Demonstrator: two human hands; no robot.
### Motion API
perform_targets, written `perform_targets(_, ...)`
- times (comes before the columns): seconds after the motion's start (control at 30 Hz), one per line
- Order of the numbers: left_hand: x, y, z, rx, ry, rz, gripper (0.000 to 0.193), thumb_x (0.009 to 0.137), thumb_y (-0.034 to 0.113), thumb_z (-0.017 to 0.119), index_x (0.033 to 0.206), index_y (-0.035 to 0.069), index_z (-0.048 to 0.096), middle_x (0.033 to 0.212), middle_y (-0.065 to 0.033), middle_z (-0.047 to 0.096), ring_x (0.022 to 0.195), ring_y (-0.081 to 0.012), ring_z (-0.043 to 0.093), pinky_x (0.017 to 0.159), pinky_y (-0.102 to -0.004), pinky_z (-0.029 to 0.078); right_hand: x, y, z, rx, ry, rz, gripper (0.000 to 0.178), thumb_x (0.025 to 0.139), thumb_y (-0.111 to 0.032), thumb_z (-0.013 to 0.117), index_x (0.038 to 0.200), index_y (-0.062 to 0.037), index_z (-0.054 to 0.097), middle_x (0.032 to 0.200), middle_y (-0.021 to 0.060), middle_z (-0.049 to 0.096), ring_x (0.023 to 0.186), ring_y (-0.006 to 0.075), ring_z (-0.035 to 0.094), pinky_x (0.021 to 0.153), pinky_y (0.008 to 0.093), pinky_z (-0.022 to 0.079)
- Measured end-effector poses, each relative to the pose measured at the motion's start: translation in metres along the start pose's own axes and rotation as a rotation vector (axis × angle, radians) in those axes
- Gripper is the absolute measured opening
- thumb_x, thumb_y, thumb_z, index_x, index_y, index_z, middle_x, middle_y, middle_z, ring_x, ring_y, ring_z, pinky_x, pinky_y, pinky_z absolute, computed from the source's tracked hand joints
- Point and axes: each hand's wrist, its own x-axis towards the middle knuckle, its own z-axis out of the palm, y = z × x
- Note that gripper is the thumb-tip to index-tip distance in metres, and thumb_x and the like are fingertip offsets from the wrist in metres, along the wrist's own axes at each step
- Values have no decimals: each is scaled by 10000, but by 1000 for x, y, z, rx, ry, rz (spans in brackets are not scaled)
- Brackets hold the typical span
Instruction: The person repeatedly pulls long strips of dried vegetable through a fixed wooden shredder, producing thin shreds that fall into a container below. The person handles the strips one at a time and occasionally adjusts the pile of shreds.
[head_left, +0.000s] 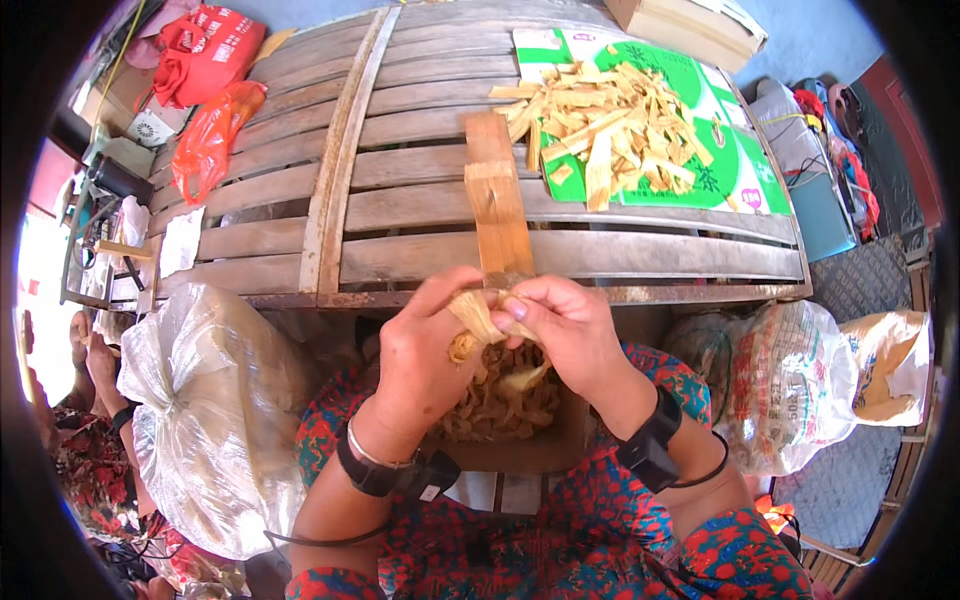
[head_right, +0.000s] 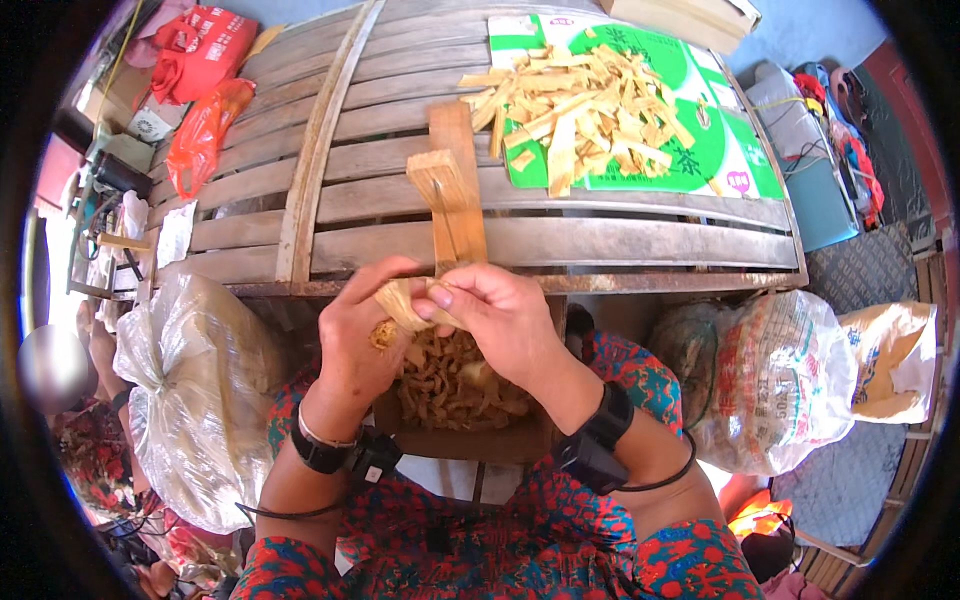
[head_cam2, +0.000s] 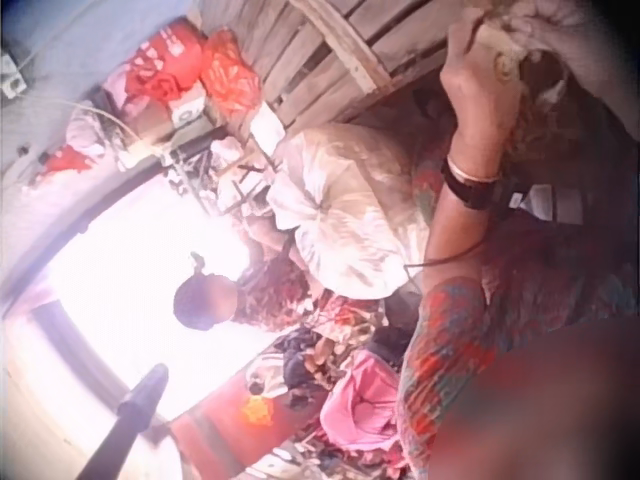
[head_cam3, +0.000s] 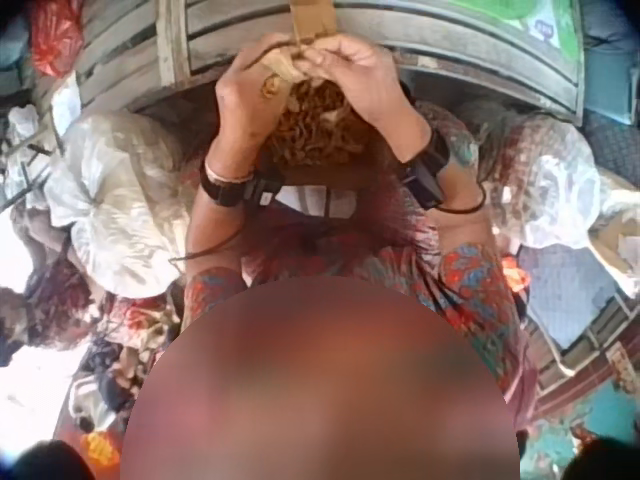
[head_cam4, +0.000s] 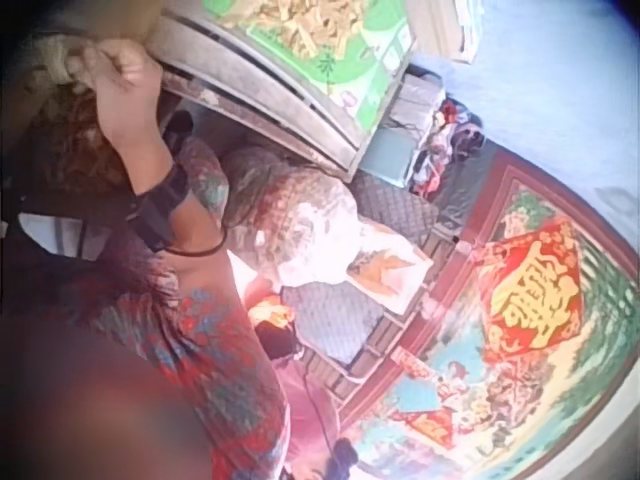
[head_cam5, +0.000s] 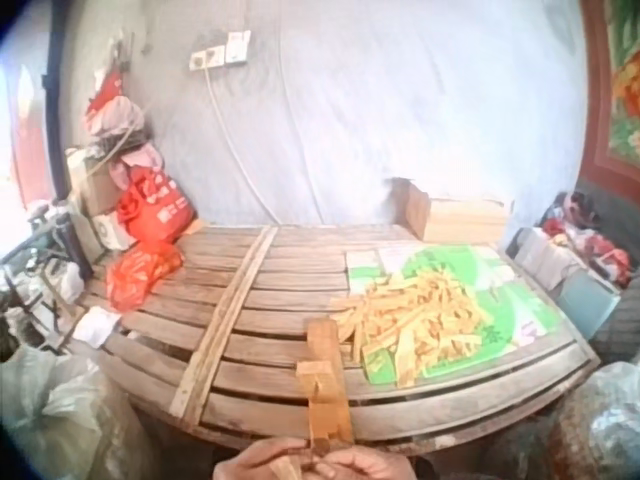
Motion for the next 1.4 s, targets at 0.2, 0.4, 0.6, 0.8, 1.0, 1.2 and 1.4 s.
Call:
perform_targets(0.2,-6,-8,3,121,-271,-25,139,788,-26,624,919,-15,668,1060,-158,646,946,-320,643,813,-339,525,-3,2,-5,-928,-182,-289,246,910,-300,573,802,-80,597,748,168,612,695,378,594,564,441,468)
perform_targets(0.4,3,-1,-7,-383,-125,-67,39,805,-29,613,811,-58,639,1029,-142,637,765,-205,630,683,-288,517,-4,-6,-11,-293,-259,246,389,974,-378,478,793,-58,605,605,40,539,504,156,446,501,275,386)
perform_targets(0.6,-2,9,-35,-1045,78,-400,86,836,37,649,827,-48,659,1020,-121,612,706,-111,548,654,-235,449,-10,-11,-21,313,-448,472,491,976,-453,484,652,-83,496,562,-56,357,483,44,267,442,216,194)
perform_targets(0.8,4,-3,-27,-774,13,-552,258,816,158,728,995,-9,645,921,-55,635,674,-80,549,601,-214,446,-2,-9,-16,363,-315,526,441,965,-395,536,658,-79,518,551,-71,341,461,33,245,425,220,169)
perform_targets(1.0,0,-4,-13,-845,-147,-787,220,794,102,738,964,13,631,798,-35,642,666,-94,582,588,-223,466,0,-12,-17,31,-208,560,348,915,-365,628,761,-53,606,589,-53,474,485,36,343,442,204,236)
perform_targets(1.2,10,-28,12,-745,27,-700,132,869,101,654,956,24,591,765,-41,624,636,-96,583,589,-241,482,25,6,-38,-430,133,-65,297,864,-322,689,862,-44,583,647,25,607,611,129,573,565,297,456)
perform_targets(1.4,33,-58,40,-565,122,-788,156,880,168,666,903,28,599,728,-1,584,634,-88,555,572,-230,459,60,19,-36,-1077,331,-163,260,814,-275,725,824,-72,563,654,107,609,622,303,612,580,373,480)
